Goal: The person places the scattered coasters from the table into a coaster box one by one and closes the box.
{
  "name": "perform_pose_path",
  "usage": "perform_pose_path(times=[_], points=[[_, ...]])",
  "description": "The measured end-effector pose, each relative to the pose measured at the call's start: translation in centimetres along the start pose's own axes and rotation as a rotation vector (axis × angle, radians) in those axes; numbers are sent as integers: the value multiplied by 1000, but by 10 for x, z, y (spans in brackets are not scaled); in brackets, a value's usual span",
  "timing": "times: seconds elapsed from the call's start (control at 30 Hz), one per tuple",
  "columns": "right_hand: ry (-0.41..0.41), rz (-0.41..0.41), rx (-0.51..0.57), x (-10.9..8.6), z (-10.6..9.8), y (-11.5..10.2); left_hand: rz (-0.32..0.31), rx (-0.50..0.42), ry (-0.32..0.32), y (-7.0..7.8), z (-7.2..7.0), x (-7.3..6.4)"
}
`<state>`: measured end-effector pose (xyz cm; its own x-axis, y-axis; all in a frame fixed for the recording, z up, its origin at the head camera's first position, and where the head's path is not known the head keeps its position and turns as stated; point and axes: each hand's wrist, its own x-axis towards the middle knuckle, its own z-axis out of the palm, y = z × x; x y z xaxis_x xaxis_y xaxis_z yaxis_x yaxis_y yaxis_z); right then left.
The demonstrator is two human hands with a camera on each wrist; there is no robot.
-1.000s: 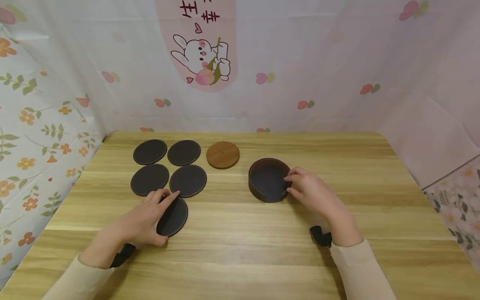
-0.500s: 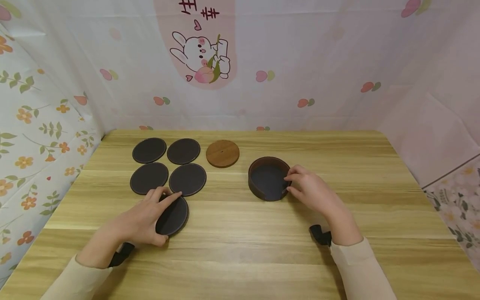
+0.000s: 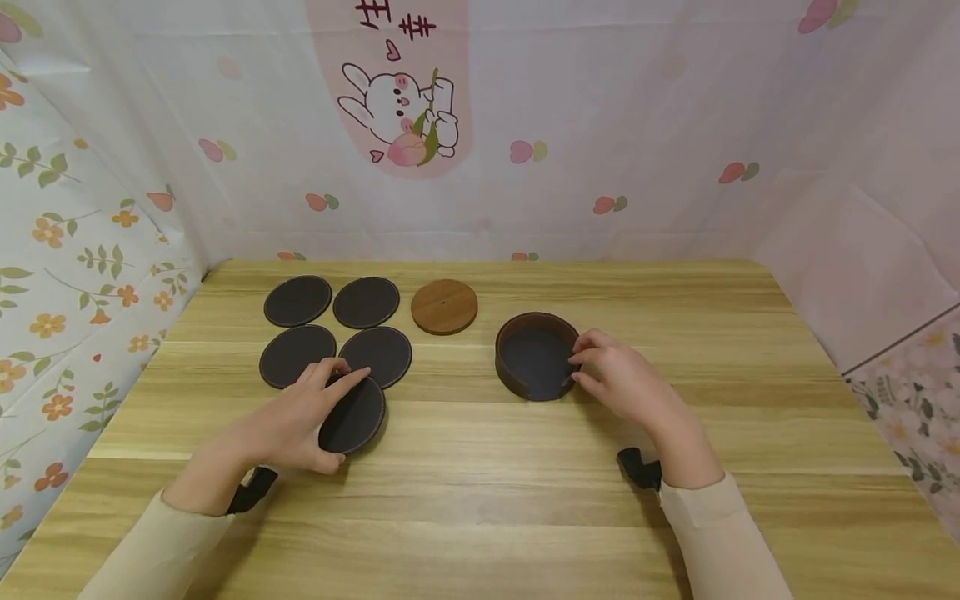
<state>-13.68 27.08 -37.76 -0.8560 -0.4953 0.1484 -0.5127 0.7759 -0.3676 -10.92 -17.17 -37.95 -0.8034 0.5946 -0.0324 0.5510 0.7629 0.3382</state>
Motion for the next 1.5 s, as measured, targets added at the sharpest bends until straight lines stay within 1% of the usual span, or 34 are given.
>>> perform_pose_path(times=[0.17, 0.27, 0.4, 0.6, 0.7, 0.9, 1.03, 1.2, 1.3, 1.43, 1.5], points=[[0, -3, 7, 1, -1, 0, -7, -11, -24, 3, -4, 8], [-5, 2, 13, 1, -1, 0, 4, -18, -34, 7, -6, 15], [-6, 10, 17, 0, -1, 1, 39, -15, -38, 12, -8, 26], [-2, 15, 17, 0, 0, 0, 86, -2, -61, 22, -11, 43], [-3, 19, 17, 0, -1, 0, 101, 4, -66, 27, -14, 52], [5, 12, 14, 0, -1, 0, 116, -13, -78, 36, -17, 68], [1, 13, 14, 0, -1, 0, 159, -25, -85, 46, -19, 79], [-6, 13, 13, -1, -2, 0, 210, -4, -95, 59, -22, 94], [-9, 26, 23, -2, -3, -1, 226, 1, -107, 65, -21, 103], [-14, 70, 66, -4, -3, -2, 240, -6, -134, 73, -19, 113], [-7, 89, 91, -5, -2, -2, 248, -14, -137, 76, -19, 118]])
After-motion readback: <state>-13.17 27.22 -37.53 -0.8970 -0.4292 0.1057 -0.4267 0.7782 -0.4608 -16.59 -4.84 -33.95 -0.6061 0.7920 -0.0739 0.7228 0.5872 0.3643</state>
